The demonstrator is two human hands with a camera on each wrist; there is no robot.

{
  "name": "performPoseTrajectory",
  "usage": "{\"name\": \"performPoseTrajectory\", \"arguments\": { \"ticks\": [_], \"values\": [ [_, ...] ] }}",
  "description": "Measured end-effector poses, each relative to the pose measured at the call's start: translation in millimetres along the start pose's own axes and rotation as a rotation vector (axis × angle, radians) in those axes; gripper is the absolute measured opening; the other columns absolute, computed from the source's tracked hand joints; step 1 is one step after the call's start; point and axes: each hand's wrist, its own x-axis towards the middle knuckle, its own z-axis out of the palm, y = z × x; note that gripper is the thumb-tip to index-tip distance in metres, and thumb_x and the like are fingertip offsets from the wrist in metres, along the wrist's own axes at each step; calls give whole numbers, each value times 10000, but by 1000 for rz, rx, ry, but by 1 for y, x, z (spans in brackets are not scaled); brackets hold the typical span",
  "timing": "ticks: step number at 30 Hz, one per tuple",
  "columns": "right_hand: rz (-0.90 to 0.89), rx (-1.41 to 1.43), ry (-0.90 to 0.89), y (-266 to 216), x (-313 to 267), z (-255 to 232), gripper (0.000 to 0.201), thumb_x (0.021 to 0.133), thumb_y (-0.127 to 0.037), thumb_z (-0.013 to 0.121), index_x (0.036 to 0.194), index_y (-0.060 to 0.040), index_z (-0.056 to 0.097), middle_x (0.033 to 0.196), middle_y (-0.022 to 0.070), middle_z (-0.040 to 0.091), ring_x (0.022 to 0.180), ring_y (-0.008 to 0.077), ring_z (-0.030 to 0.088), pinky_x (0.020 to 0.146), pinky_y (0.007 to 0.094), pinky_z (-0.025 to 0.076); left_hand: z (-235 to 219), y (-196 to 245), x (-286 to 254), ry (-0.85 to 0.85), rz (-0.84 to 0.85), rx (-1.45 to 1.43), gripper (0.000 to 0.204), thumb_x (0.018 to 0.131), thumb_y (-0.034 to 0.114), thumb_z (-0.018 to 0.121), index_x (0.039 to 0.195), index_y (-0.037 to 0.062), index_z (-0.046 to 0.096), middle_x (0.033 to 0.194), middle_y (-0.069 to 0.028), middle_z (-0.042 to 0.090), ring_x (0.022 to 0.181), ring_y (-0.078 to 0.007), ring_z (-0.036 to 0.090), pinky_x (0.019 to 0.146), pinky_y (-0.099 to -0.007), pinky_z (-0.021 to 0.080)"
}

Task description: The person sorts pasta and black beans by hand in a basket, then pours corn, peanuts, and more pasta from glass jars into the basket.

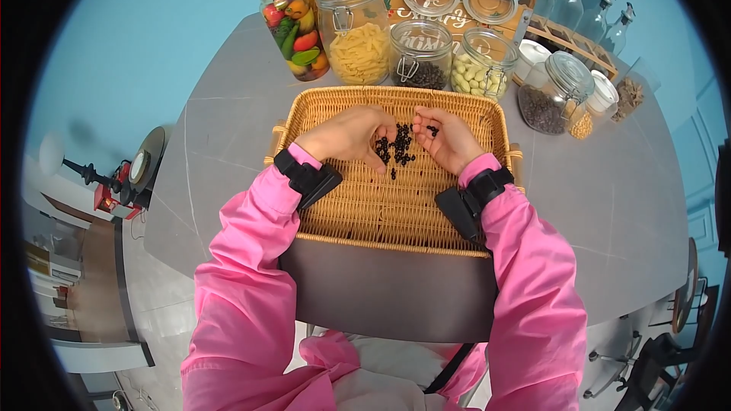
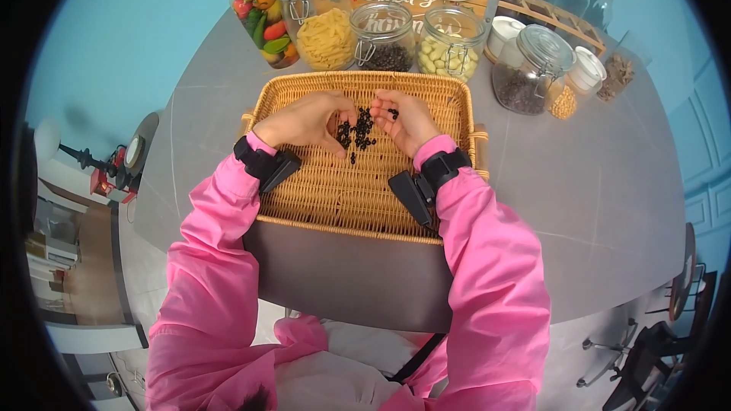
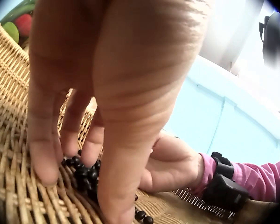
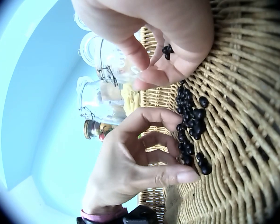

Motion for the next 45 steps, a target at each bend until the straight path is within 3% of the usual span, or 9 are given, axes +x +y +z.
{"name": "performPoseTrajectory", "arguments": {
  "ticks": [3,12,17,24,30,35,39,45],
  "values": [
    [12,-15,13,-2,-4,4,123,898,-124,548,979,-32,556,802,21,573,729,120,544,678,239,470,1,-4,2,13,-11,-76,461,567,200,863,920,40,613,847,-77,590,662,-182,613,612,-294,491],
    [3,-11,16,0,-3,4,140,891,-121,552,989,-21,563,809,33,571,732,128,546,673,238,470,3,-2,3,69,-58,-90,272,610,102,797,836,14,672,763,-78,642,661,-169,617,611,-294,497],
    [-15,7,8,2,0,1,127,856,-131,594,921,-26,564,825,60,575,740,164,564,658,270,466,8,7,6,136,-41,53,220,585,41,732,789,15,653,662,-106,619,620,-224,618,593,-312,491],
    [-8,10,18,2,0,3,120,855,-135,594,899,-27,563,814,68,586,737,169,569,656,275,463,11,17,12,172,-61,131,197,562,9,717,732,14,616,644,-126,608,630,-284,613,585,-343,478],
    [-12,1,3,3,-1,3,115,862,-141,596,904,-36,573,818,40,584,743,132,563,675,243,473,13,16,18,163,-80,198,217,544,0,736,724,19,617,653,-141,615,629,-299,612,583,-351,476],
    [-23,16,20,4,1,3,115,864,-131,576,901,-23,571,817,61,588,743,156,575,659,261,473,10,8,22,138,-116,154,163,554,5,747,684,33,653,637,-108,634,618,-234,630,589,-323,490],
    [-43,26,22,5,0,4,131,869,-122,539,917,-3,566,818,86,595,738,177,589,640,279,475,3,10,27,86,-173,130,164,528,-3,753,657,14,652,656,-129,643,645,-258,645,591,-328,499],
    [-47,24,28,3,-4,7,138,867,-107,544,952,0,564,828,79,592,757,168,579,663,275,479,-27,26,24,52,-365,-213,102,669,-70,678,764,-49,648,673,-74,658,617,-114,642,553,-231,498]
  ]
}}
